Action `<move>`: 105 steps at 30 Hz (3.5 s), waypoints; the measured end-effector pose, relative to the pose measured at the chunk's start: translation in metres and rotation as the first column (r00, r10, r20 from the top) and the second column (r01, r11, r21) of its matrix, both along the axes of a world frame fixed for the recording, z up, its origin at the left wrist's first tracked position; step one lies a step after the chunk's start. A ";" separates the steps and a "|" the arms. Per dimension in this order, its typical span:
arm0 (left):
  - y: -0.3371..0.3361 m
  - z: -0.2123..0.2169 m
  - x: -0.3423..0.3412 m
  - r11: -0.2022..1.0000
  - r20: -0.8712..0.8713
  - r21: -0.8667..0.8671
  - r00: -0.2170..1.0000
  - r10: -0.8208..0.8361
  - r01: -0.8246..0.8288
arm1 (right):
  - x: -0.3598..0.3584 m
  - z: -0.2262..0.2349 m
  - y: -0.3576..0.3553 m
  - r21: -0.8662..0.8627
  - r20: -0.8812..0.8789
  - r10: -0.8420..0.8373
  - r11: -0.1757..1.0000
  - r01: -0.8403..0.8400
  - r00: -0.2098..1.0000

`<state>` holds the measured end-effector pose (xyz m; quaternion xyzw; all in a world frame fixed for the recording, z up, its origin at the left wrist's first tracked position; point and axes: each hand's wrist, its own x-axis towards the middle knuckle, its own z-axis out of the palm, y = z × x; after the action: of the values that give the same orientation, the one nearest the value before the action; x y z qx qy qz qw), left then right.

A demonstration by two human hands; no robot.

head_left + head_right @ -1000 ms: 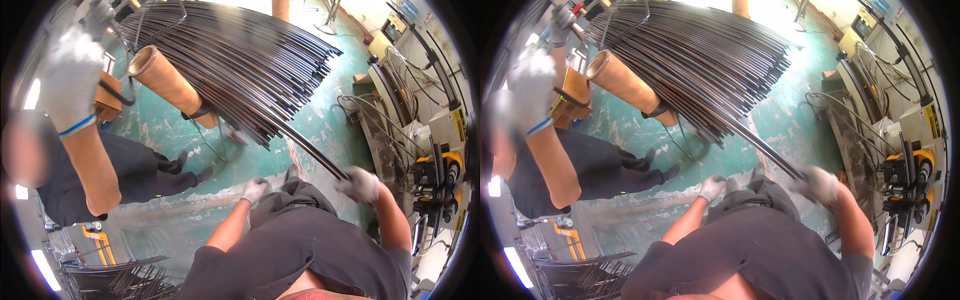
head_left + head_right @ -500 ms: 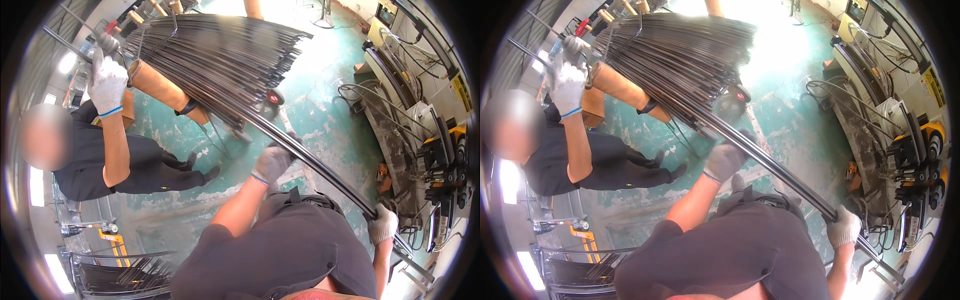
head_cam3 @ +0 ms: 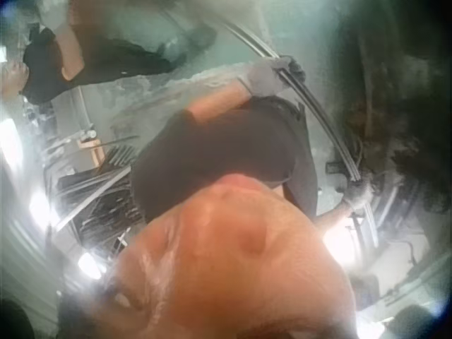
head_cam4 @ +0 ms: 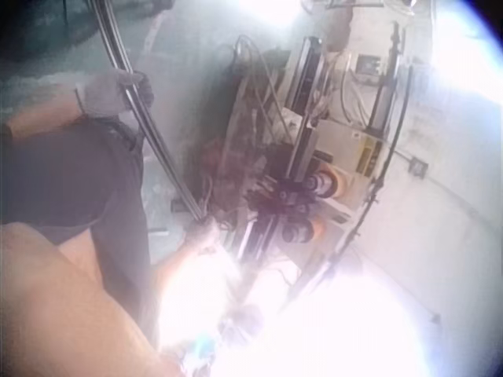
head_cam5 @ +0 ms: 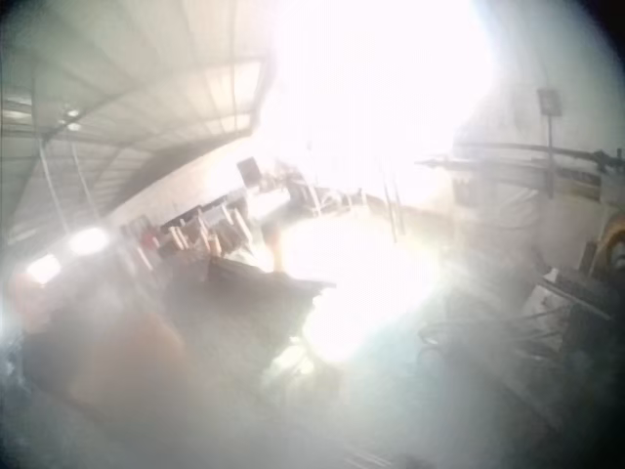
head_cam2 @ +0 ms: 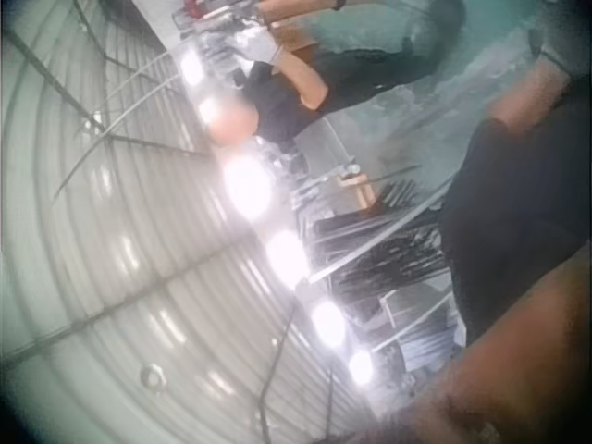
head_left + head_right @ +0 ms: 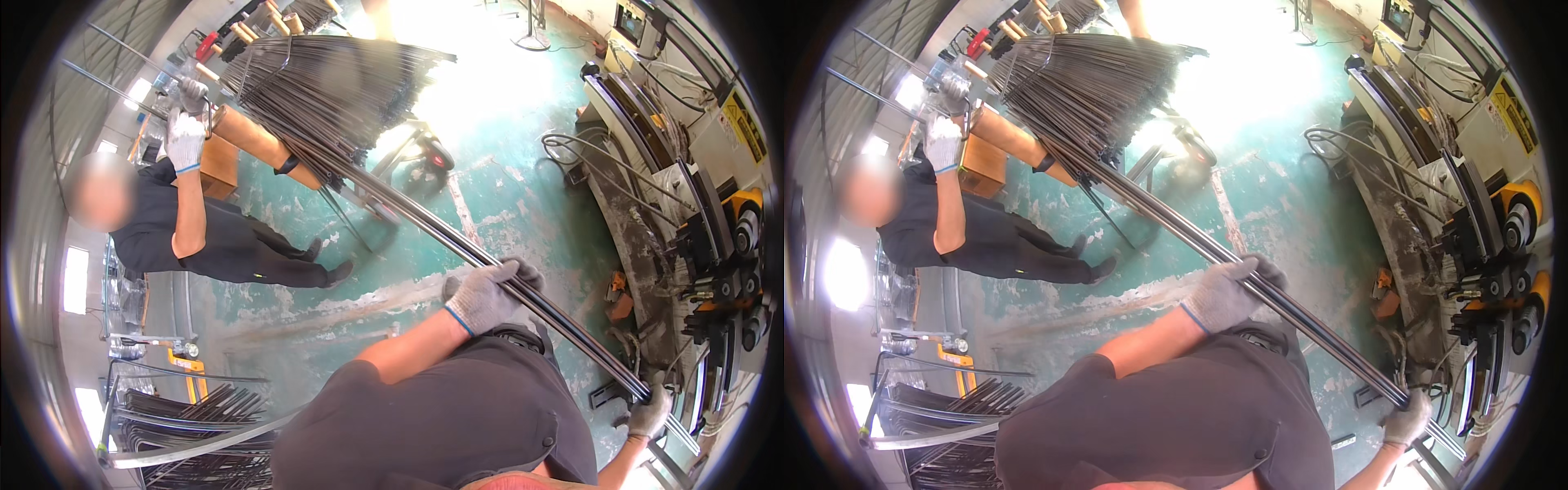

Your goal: The person picks up metal rods, feeds them into a bending machine, and removes the bent rods. They then place the bent rods onto a wooden jig and adjust them by hand.

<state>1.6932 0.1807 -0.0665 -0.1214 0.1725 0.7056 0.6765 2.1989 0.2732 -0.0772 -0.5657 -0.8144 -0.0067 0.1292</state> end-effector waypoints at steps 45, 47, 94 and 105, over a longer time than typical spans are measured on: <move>0.556 0.049 -0.148 0.874 -0.905 0.193 0.426 -0.018 0.447 | -0.034 0.016 0.267 -0.429 -0.558 0.099 0.816 0.388 -0.824; 0.584 0.038 -0.138 0.852 -0.763 0.204 0.623 -0.170 0.482 | -0.026 0.011 0.288 -0.471 -0.554 0.040 0.809 0.352 -0.832; 0.733 -0.082 0.030 0.745 -0.875 -0.039 -0.382 0.296 0.666 | -0.019 0.003 0.407 -0.496 -0.866 -0.182 0.197 0.846 -0.466; 0.717 -0.034 0.055 0.801 -0.774 -0.021 -0.517 0.366 0.598 | -0.004 0.001 0.408 -0.624 -0.748 0.091 0.241 0.744 -0.657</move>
<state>1.7483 0.8979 -0.1006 0.7717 0.4703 0.3398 0.2604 2.1951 0.6814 -0.0760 -0.5813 0.1612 0.1064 0.7904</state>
